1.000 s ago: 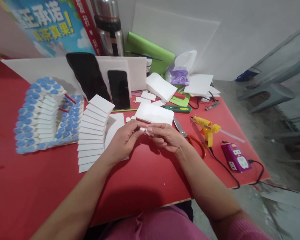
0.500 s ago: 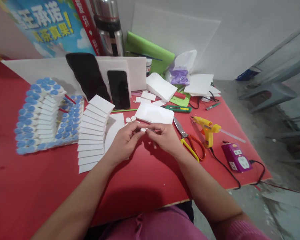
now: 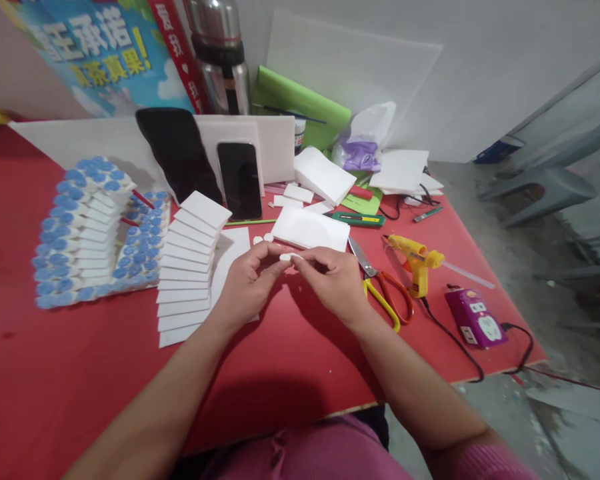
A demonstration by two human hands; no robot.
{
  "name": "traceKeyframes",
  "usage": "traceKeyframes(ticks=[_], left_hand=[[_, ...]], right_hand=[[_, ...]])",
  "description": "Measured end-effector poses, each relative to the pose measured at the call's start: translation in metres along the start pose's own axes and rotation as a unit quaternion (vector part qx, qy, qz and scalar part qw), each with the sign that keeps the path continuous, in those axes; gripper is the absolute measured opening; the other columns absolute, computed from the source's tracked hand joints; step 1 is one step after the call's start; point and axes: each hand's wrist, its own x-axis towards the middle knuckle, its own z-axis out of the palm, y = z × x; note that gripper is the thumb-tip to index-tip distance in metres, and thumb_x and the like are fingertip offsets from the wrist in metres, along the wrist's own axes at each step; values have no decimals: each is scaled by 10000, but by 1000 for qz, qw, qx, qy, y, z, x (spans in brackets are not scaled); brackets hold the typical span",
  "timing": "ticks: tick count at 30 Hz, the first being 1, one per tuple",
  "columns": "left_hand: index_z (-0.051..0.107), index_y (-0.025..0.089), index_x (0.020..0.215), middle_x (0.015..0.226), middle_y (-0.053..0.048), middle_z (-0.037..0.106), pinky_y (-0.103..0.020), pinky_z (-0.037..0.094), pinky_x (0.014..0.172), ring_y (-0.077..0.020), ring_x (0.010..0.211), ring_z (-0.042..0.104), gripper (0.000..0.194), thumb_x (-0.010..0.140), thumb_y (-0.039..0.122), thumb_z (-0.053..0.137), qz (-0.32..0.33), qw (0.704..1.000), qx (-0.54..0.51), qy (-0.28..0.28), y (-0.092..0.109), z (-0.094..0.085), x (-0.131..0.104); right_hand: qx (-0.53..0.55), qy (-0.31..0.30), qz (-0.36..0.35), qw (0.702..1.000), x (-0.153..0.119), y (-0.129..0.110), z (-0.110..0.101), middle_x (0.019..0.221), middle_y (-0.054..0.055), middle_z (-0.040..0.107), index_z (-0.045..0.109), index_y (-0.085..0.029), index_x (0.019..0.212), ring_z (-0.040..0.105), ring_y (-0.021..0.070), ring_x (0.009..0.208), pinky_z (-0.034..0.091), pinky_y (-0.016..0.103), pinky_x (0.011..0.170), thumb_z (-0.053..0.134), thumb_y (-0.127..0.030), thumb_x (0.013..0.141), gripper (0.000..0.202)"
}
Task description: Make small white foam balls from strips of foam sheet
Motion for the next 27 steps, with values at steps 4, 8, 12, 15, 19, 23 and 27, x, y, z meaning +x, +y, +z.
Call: traceKeyframes(ticks=[4,8,12,15,19,23,27], left_hand=[[720,207,977,958,-45,747,-343,573,836,-203,893,706,122,905,305,729,-24,998,-40,33,-2,4,-2],[752,202,920,942,-53,760,-347,574,838,-206,897,702,165,808,299,824,-32,996,-75,35,-5,0,2],[759,195,794,856,-46,754,-326,571,748,-195,812,682,210,692,289,917,-36,993,-111,20,-5,-7,5],[768,193,767,793,-41,748,-312,560,702,-188,763,670,223,667,292,941,-37,994,-100,14,-4,-10,6],[751,191,763,789,-32,739,-292,556,693,-179,760,671,266,634,281,965,-28,994,-105,18,-2,-11,6],[751,195,803,805,-33,737,-286,545,667,-174,750,675,236,683,257,944,10,994,-109,-8,0,-13,5],[752,201,832,803,-41,751,-301,540,654,-182,734,682,179,750,249,904,43,994,-93,-26,2,-15,4]], right_hand=[[-109,12,-130,985,-3,-1,2,862,58,807,776,-195,934,739,188,807,550,306,766,592,-205,1006,197],[-146,-30,-191,970,-3,3,-1,979,92,818,755,-196,1036,761,208,909,580,326,825,536,-187,1032,219],[-205,-56,-242,947,-2,7,-5,954,129,802,759,-163,1025,758,221,860,577,320,759,523,-172,1028,236],[-208,-61,-249,944,-1,7,-6,939,136,802,770,-156,988,759,224,848,574,318,749,528,-172,1024,245],[-70,-83,-146,983,2,0,-10,903,98,811,790,-184,988,751,196,780,576,297,717,591,-271,1010,218],[234,-156,187,941,13,-1,-17,751,55,768,764,-161,1012,590,109,413,423,226,381,598,-638,968,507],[373,-205,326,844,19,4,-15,693,42,745,711,-153,887,558,97,366,366,197,295,694,-722,858,570]])
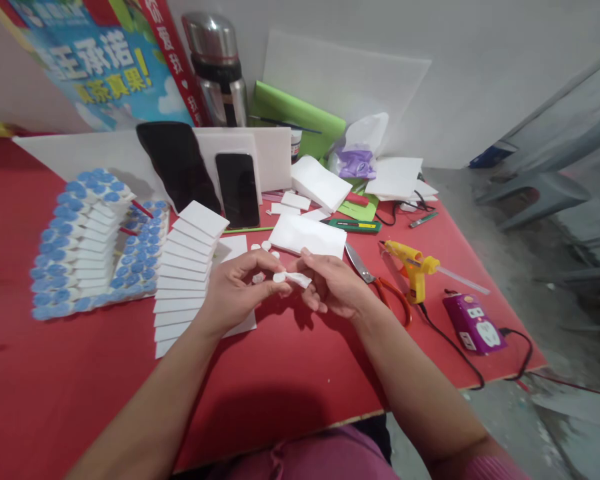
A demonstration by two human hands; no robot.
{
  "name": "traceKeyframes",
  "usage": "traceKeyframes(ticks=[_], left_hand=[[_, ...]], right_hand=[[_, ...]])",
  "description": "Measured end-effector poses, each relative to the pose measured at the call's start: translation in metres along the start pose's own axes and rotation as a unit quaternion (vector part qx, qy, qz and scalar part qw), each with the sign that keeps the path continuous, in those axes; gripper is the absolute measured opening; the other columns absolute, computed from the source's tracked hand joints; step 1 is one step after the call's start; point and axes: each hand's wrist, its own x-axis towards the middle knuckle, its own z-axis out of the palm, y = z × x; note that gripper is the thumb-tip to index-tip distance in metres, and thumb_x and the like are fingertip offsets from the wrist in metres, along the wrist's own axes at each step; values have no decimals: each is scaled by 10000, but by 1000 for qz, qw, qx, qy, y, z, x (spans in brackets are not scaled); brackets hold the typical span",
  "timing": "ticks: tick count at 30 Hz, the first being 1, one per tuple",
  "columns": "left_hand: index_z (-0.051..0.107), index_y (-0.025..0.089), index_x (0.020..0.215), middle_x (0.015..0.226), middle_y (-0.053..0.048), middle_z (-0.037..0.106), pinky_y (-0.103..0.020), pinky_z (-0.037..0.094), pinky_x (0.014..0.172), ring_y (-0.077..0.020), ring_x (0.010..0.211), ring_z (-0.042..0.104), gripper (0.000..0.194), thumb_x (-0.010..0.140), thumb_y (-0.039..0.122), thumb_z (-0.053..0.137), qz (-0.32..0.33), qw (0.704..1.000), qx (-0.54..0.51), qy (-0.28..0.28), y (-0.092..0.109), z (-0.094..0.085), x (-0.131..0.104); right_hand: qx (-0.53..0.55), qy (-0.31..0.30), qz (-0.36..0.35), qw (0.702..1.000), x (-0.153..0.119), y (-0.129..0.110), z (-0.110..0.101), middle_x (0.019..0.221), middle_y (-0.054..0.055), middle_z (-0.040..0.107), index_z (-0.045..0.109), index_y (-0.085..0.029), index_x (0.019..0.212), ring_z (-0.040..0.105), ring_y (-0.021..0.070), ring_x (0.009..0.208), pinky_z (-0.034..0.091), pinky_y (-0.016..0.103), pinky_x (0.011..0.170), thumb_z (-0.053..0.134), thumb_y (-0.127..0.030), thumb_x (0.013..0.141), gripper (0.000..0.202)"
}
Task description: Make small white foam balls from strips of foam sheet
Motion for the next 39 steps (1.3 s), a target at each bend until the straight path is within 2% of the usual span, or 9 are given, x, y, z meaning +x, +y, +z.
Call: traceKeyframes(ticks=[8,16,21,24,29,31,34,36,39], left_hand=[[760,212,857,872,-38,755,-303,529,771,-177,835,688,109,808,176,851,38,998,42,-6,-3,-2,0],[771,218,890,897,-51,757,-321,535,774,-188,854,701,86,854,155,818,77,995,31,-54,1,-9,1],[781,212,913,886,-49,770,-321,531,776,-188,829,704,99,843,160,828,69,994,38,-70,0,-7,1],[775,204,862,870,-52,769,-318,516,754,-191,819,694,63,844,211,836,44,996,64,-46,-1,-5,1],[761,203,856,858,-55,759,-338,528,765,-202,823,689,100,852,269,836,30,998,47,-5,-3,-5,2],[763,208,860,871,-54,765,-335,538,775,-202,842,700,92,841,247,845,47,998,46,-1,-2,-6,2],[774,218,890,916,-53,779,-326,557,814,-199,893,722,92,837,188,843,82,995,58,-4,1,-7,2],[777,225,908,925,-48,782,-321,565,829,-196,907,731,105,845,160,831,105,992,72,-11,3,-8,1],[773,235,926,926,-39,784,-320,574,839,-192,907,736,128,853,139,818,130,987,91,-23,4,-10,1]], right_hand=[[-11,-11,-81,997,-6,0,5,714,27,770,686,-142,805,558,60,380,436,165,351,891,-419,776,345],[-56,-52,-52,996,-10,-3,-5,816,98,821,671,-152,887,647,112,424,509,199,396,833,-394,826,297],[-120,21,-112,986,-11,1,4,639,23,745,642,-172,779,611,103,396,458,192,396,747,-402,870,269],[-237,97,-205,945,-13,6,11,590,-20,684,663,-184,792,620,104,436,470,207,464,685,-325,916,189],[-414,141,-372,819,-14,10,17,778,52,776,753,-196,848,713,160,692,539,273,686,648,-309,951,186],[-338,124,-313,879,-12,8,15,717,42,753,753,-195,910,707,163,636,551,269,634,612,-396,989,258],[-97,52,-98,989,-4,6,7,706,48,754,717,-166,1027,652,146,477,503,234,438,505,-501,1036,396],[17,-37,14,999,1,6,1,800,96,796,706,-135,1018,630,134,438,470,220,371,549,-493,1009,390],[78,-121,55,988,3,6,-2,810,104,801,709,-115,964,534,90,375,422,192,327,676,-481,951,367]])
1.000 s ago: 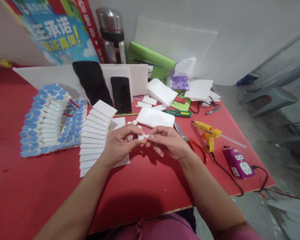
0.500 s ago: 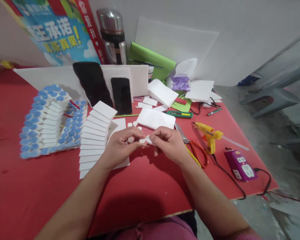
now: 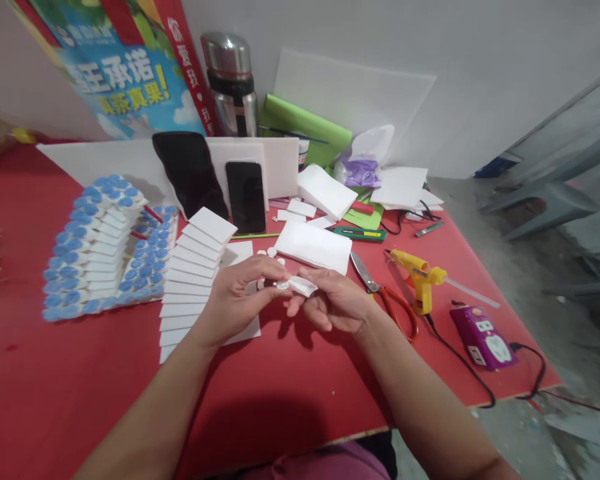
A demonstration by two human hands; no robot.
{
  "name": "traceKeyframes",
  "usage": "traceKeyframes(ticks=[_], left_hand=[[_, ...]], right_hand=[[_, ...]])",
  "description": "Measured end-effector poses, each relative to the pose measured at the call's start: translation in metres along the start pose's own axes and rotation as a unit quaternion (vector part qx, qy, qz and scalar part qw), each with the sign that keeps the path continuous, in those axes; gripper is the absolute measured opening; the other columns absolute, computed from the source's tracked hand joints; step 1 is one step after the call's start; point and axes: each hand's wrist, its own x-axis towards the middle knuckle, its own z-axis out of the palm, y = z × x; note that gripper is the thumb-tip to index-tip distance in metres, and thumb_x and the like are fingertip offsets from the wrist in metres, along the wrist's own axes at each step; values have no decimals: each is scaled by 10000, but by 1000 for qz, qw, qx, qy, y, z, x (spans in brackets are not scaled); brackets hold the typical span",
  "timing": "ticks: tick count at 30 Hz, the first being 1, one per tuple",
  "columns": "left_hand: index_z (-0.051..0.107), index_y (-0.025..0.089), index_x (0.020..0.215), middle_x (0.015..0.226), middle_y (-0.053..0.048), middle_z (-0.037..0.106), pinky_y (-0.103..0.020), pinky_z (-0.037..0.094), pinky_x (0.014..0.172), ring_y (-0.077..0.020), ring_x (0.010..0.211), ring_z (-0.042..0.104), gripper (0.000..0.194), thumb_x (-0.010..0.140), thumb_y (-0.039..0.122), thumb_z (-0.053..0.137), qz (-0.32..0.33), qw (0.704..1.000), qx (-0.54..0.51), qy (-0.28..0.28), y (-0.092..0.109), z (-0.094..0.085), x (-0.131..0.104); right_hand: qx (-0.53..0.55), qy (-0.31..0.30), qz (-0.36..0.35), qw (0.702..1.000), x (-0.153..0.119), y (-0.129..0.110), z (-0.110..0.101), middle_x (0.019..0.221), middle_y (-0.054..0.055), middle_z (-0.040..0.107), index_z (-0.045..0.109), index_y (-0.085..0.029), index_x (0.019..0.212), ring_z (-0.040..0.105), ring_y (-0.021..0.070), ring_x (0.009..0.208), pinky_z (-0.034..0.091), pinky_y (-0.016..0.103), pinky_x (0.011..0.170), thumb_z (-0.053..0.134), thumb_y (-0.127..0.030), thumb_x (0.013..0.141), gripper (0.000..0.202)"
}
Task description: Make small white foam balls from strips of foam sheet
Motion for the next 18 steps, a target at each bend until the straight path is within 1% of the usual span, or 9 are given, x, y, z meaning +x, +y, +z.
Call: traceKeyframes(ticks=[2,5,8,10,13,15,16,18], left_hand=[[770,239,945,935,-40,788,-322,576,844,-190,908,738,144,860,128,807,10,1000,7,-13,-1,-1,0],[772,237,954,940,-51,797,-331,579,837,-198,904,742,136,865,137,802,16,999,15,-28,-1,0,0],[773,228,911,913,-60,798,-340,581,823,-209,883,744,85,863,165,803,-2,1000,23,-11,-1,2,1],[771,221,882,904,-65,797,-344,580,817,-214,874,744,56,858,185,806,-23,999,28,7,0,4,1],[766,216,861,893,-67,798,-355,574,823,-222,876,742,29,870,211,794,-51,998,36,13,2,7,0],[761,220,847,883,-58,796,-354,570,824,-218,871,739,40,878,205,781,-54,997,48,16,2,7,-1],[759,222,843,882,-53,794,-350,569,823,-214,870,737,48,876,194,779,-49,997,53,20,2,7,-1],[762,227,856,891,-50,792,-342,570,820,-210,876,738,57,870,174,781,-34,998,55,26,2,7,-2]], right_hand=[[18,-6,-8,1000,-2,-1,2,756,52,767,716,-128,936,435,45,358,360,153,314,730,-469,933,342],[41,10,6,999,-7,-3,6,715,-16,684,723,-146,910,322,4,382,265,107,318,801,-426,891,291],[43,36,15,998,-8,-4,9,678,-47,616,737,-142,900,259,-12,395,205,101,322,873,-400,819,302],[33,64,-5,997,-7,-3,12,650,-61,595,761,-145,951,243,-16,391,186,107,323,901,-388,786,325],[0,111,-49,993,-6,0,15,611,-78,594,760,-179,1186,267,-8,372,199,118,324,905,-377,783,472],[-44,133,-83,987,-5,1,16,618,-69,631,715,-183,1294,343,9,349,265,136,321,882,-410,805,565],[-69,141,-101,982,-4,2,16,630,-55,657,703,-175,1299,408,27,345,321,151,326,857,-453,826,570],[-114,159,-137,971,-4,1,15,668,-15,704,705,-164,1234,571,88,399,440,188,359,791,-559,863,549]])
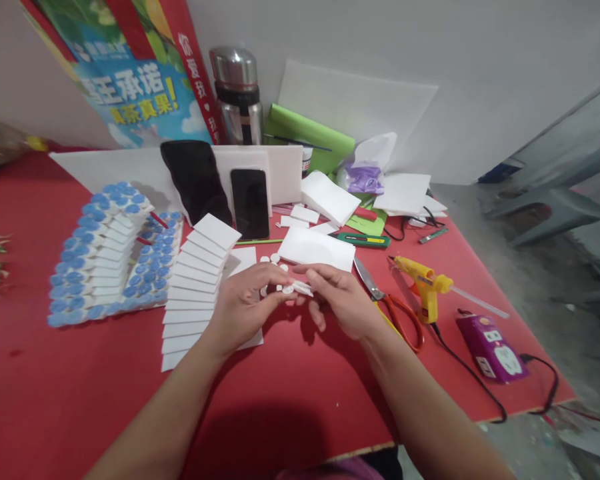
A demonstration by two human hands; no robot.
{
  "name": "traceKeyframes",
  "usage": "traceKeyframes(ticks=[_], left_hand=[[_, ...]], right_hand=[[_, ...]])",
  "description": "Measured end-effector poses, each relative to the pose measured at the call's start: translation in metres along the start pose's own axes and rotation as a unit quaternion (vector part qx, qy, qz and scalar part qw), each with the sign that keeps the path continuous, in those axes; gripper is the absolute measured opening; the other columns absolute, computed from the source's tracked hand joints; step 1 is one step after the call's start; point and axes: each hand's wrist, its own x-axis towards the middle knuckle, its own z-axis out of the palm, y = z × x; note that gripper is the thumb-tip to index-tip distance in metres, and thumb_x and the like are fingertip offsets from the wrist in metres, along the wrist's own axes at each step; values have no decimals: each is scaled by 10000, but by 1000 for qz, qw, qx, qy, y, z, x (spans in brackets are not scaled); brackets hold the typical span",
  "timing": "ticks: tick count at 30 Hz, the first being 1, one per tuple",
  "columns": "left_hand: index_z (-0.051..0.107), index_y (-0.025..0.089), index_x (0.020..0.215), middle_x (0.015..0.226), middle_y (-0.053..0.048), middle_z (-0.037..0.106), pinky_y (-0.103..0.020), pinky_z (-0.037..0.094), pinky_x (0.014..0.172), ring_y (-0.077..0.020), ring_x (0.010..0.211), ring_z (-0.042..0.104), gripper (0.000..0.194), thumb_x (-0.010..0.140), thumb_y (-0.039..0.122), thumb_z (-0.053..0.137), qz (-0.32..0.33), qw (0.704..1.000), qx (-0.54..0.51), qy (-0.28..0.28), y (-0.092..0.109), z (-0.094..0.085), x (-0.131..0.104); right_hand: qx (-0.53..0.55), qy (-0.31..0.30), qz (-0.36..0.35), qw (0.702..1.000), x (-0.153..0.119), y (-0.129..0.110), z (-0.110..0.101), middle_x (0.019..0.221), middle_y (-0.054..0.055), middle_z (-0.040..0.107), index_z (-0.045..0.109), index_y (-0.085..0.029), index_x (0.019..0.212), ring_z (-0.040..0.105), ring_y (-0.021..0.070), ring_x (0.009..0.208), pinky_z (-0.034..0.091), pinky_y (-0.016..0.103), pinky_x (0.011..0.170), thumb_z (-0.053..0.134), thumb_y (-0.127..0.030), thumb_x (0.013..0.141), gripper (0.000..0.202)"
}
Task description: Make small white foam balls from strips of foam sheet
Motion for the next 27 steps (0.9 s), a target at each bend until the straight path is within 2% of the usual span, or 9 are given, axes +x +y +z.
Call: traceKeyframes(ticks=[2,4,7,10,15,23,27], left_hand=[[771,229,882,908,-57,797,-350,575,831,-216,893,742,56,867,177,787,8,1000,-5,1,-1,-1,0],[777,231,892,922,-66,803,-365,581,842,-226,903,744,46,867,196,793,7,1000,-7,0,-3,-1,0],[774,236,874,907,-62,806,-376,583,855,-232,905,745,33,869,207,789,5,1000,-5,-8,-3,0,1],[775,242,876,900,-50,805,-367,578,858,-223,903,744,56,873,186,772,5,1000,-4,-13,-4,1,1],[771,236,867,893,-52,796,-344,557,782,-217,858,731,43,857,196,783,-29,1000,-5,-6,-4,3,-1],[788,215,835,845,-48,775,-319,512,724,-197,800,687,48,807,228,825,-100,993,-62,-4,-2,6,-1],[778,208,794,809,-40,760,-312,518,717,-189,772,665,93,755,240,857,-130,987,-91,34,-1,11,-2]], right_hand=[[-25,14,-27,999,0,-1,-2,719,23,735,721,-165,1117,692,143,521,511,206,402,750,-627,870,525],[-33,17,-34,999,0,-3,-3,741,35,742,730,-171,1021,722,158,575,522,203,412,783,-622,841,488],[-39,3,-20,999,0,-1,-2,749,27,744,730,-171,944,691,134,524,506,196,403,863,-524,791,407],[-51,2,-29,998,0,4,-1,696,8,731,731,-171,926,658,114,479,487,188,402,862,-461,806,340],[-97,22,-44,994,-2,5,2,558,-15,691,730,-163,914,627,110,432,480,190,424,821,-448,845,306],[-141,43,-66,987,-6,-3,6,497,-26,652,727,-166,843,595,103,415,478,205,452,793,-416,849,259],[-167,66,-95,979,-7,3,6,531,-15,660,726,-174,847,597,123,436,486,240,460,790,-452,860,285]])
